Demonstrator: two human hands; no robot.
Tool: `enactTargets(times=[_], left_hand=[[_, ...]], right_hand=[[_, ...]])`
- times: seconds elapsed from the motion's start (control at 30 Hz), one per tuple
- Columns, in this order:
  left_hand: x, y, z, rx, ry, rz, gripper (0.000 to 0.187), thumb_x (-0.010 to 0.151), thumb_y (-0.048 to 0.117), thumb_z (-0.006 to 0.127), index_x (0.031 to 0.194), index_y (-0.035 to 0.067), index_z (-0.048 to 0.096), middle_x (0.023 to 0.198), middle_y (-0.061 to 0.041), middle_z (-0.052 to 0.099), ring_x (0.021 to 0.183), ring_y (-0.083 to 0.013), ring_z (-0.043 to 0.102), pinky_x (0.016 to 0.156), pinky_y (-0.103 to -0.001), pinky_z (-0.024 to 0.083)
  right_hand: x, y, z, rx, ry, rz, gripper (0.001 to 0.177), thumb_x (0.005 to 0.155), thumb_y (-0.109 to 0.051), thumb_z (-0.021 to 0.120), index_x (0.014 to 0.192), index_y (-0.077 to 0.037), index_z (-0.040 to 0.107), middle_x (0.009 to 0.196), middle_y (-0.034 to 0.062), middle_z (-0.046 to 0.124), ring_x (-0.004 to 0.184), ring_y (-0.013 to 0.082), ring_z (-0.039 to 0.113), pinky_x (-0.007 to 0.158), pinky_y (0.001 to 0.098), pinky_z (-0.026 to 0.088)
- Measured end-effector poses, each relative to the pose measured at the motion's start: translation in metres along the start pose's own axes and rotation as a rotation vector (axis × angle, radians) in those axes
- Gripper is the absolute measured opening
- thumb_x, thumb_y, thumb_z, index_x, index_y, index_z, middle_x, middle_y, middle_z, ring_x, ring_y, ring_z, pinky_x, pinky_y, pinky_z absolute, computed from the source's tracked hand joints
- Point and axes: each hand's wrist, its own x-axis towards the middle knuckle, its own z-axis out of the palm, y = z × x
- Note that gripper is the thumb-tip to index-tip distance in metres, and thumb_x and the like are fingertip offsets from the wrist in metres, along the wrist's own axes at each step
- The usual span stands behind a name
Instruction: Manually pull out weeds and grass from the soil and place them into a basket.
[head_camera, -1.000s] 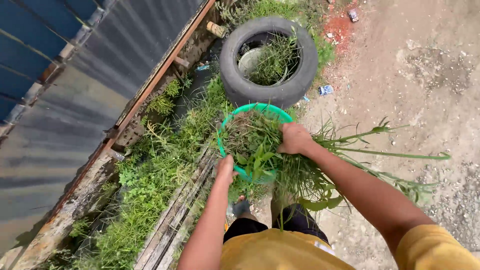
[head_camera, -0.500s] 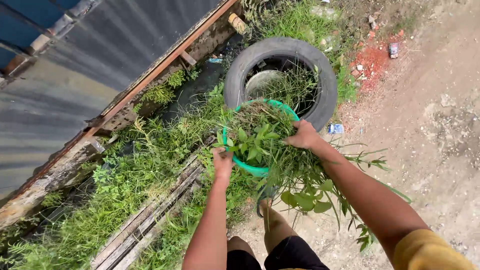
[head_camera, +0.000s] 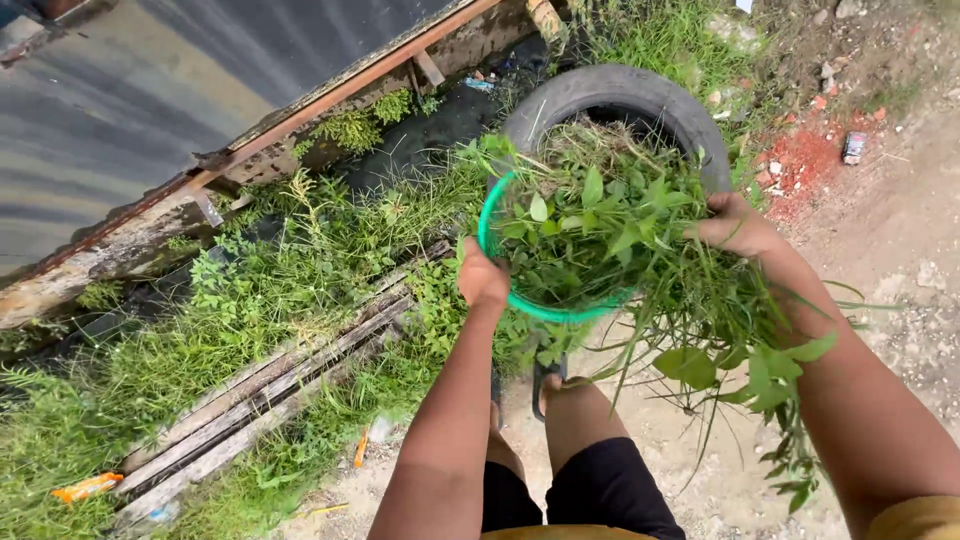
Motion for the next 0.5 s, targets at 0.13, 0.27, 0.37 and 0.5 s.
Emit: enactTargets(times=[0.13,0.27,0.37,0.5], left_hand=[[0.019,0.015,-0.007,-0.022,0.114,0.024,0.064,0.076,0.018,0.079,0.130,0.011,0.046,0.096,-0.020,0.072,0.088,-0.0436,0.069,0.078,-0.053,0.055],[0.049,0.012,0.018,-0.373,0.209,-0.025,0.036,0.081,0.011,0.072,0.115,0.007,0.063,0.093,-0.018,0.075,0.084,-0.0390,0.073,0.073,-0.050,0.058],[0.045,0.043,0.009,-0.437,0.244,-0.196,0.035,0.074,0.009,0.073,0.109,0.010,0.070,0.090,-0.016,0.076,0.080,-0.0351,0.073,0.069,-0.048,0.058],[0.058,0.012,0.042,-0.473,0.333,-0.359,0.024,0.110,0.024,0.050,0.118,0.015,0.071,0.089,-0.012,0.076,0.074,-0.0338,0.073,0.070,-0.047,0.059]], right_hand=[[0.019,-0.031,-0.007,0.026,-0.045,-0.030,0.044,0.072,-0.017,0.083,0.111,0.001,0.075,0.095,0.0064,0.077,0.078,0.0131,0.068,0.071,0.0316,0.056],[0.040,-0.052,0.021,-0.012,0.033,0.043,0.050,0.073,-0.027,0.087,0.108,0.005,0.072,0.096,0.0083,0.073,0.082,0.0157,0.064,0.073,0.0353,0.053],[0.072,-0.078,0.058,-0.020,0.122,0.017,0.069,0.071,-0.032,0.093,0.116,0.008,0.060,0.104,0.0108,0.069,0.091,0.0174,0.062,0.078,0.0355,0.053],[0.078,-0.070,0.060,0.060,0.128,0.078,0.095,0.065,-0.036,0.095,0.131,0.009,0.045,0.120,0.0166,0.067,0.102,0.0192,0.065,0.087,0.0311,0.054]])
